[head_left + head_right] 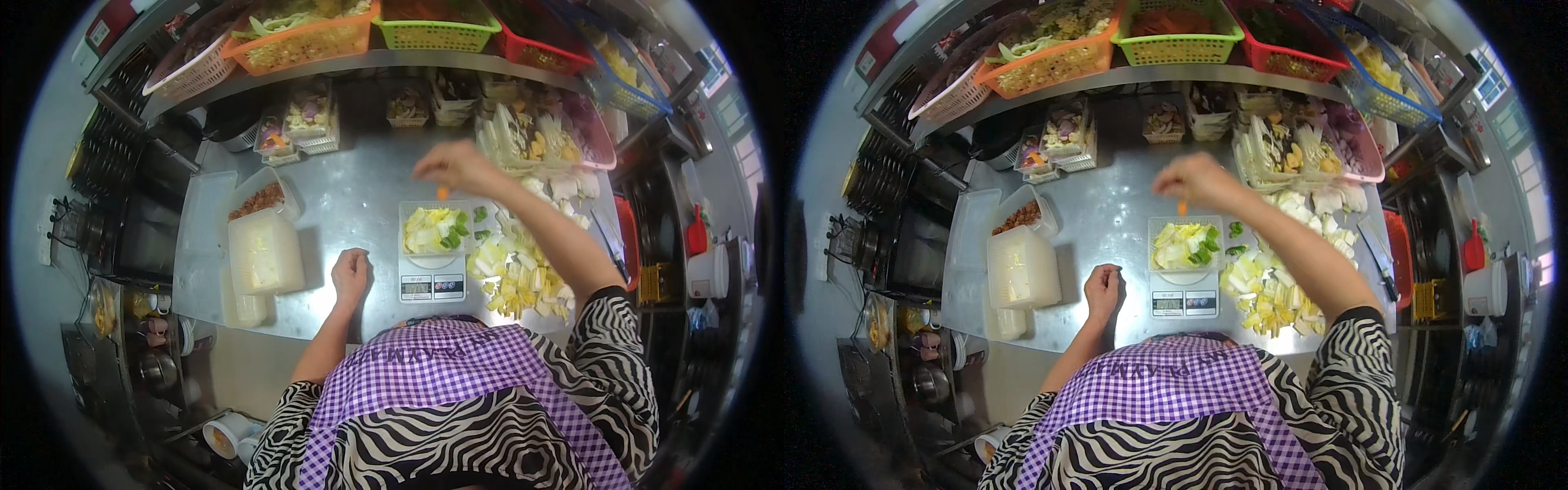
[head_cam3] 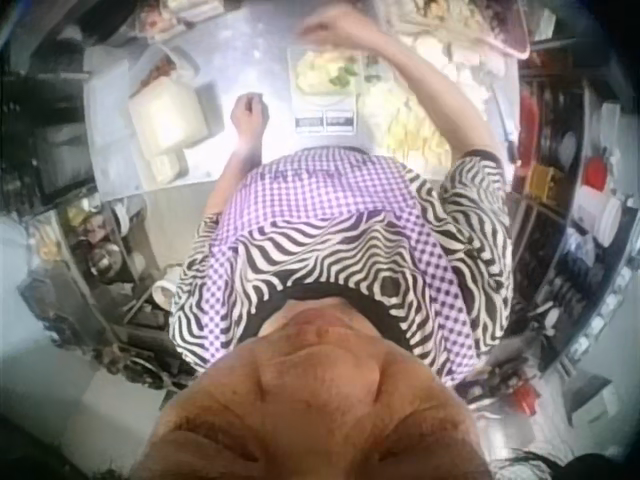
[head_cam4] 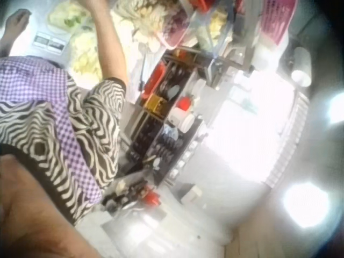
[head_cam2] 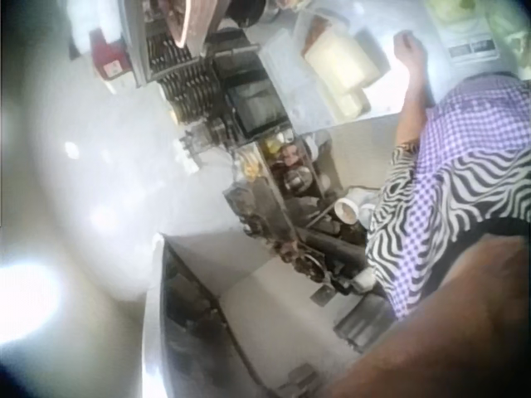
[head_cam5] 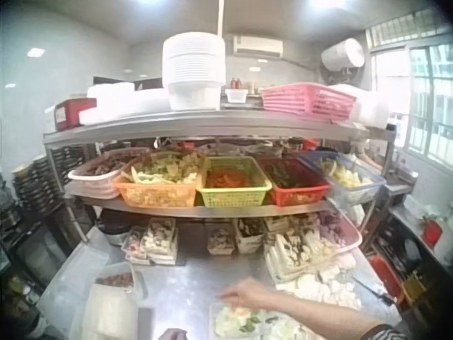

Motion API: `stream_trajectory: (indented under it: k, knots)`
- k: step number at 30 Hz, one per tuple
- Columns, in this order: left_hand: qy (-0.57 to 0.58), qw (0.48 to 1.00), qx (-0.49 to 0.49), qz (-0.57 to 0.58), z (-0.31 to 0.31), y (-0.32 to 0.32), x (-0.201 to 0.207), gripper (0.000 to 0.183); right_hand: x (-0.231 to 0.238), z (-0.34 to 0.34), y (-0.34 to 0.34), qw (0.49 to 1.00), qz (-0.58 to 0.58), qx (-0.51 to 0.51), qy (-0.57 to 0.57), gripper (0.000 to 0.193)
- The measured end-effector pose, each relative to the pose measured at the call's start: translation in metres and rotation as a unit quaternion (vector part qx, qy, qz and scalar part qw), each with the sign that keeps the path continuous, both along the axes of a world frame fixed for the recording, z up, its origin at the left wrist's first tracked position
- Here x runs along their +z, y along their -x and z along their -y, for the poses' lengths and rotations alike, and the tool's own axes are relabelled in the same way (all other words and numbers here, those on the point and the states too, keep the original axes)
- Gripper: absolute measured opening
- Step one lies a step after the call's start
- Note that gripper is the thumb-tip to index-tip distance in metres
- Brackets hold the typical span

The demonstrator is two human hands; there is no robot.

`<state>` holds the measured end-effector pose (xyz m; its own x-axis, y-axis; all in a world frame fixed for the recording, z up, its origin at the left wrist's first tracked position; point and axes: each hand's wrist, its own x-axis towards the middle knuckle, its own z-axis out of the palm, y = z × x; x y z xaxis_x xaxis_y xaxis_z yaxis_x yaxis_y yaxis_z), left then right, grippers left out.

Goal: The person assembles salads by hand in a commercial kitchen. They place chopped vegetables and other ingredients into clear plastic containers on a digital scale, then hand the filled containers to a coworker. The process is repeated for multiple containers.

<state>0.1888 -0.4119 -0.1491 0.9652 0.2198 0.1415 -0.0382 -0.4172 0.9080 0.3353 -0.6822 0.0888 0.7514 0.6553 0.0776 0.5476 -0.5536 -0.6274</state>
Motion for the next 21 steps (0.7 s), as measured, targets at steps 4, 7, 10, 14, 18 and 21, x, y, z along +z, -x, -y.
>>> stream_trajectory:
  k: [4, 7, 10, 14, 18, 21]
  knots:
    - [0.005, 1.0, -0.007, 0.0, -0.001, -0.003, -0.002, 0.01, -0.056, 0.017, 0.021, 0.998, -0.005, -0.055, -0.01, 0.023]
    - [0.016, 0.999, -0.016, 0.024, -0.008, -0.003, -0.019, 0.01, -0.055, 0.048, 0.017, 0.981, -0.054, -0.187, -0.005, 0.021]
    - [0.054, 0.998, -0.03, -0.011, -0.008, -0.008, -0.016, 0.01, -0.112, 0.096, 0.023, 0.963, -0.042, -0.211, 0.163, 0.026]
    - [0.113, 0.993, -0.027, -0.014, -0.012, -0.01, -0.014, 0.01, -0.179, 0.107, 0.066, 0.975, 0.095, -0.13, 0.156, 0.057]
    - [0.158, 0.985, -0.014, -0.065, -0.002, -0.021, 0.042, 0.01, -0.207, 0.117, 0.058, 0.988, 0.052, -0.111, 0.094, 0.044]
    - [0.16, 0.987, -0.012, -0.033, -0.002, -0.048, 0.092, 0.013, -0.228, 0.123, 0.057, 0.991, 0.042, -0.123, 0.033, 0.022]
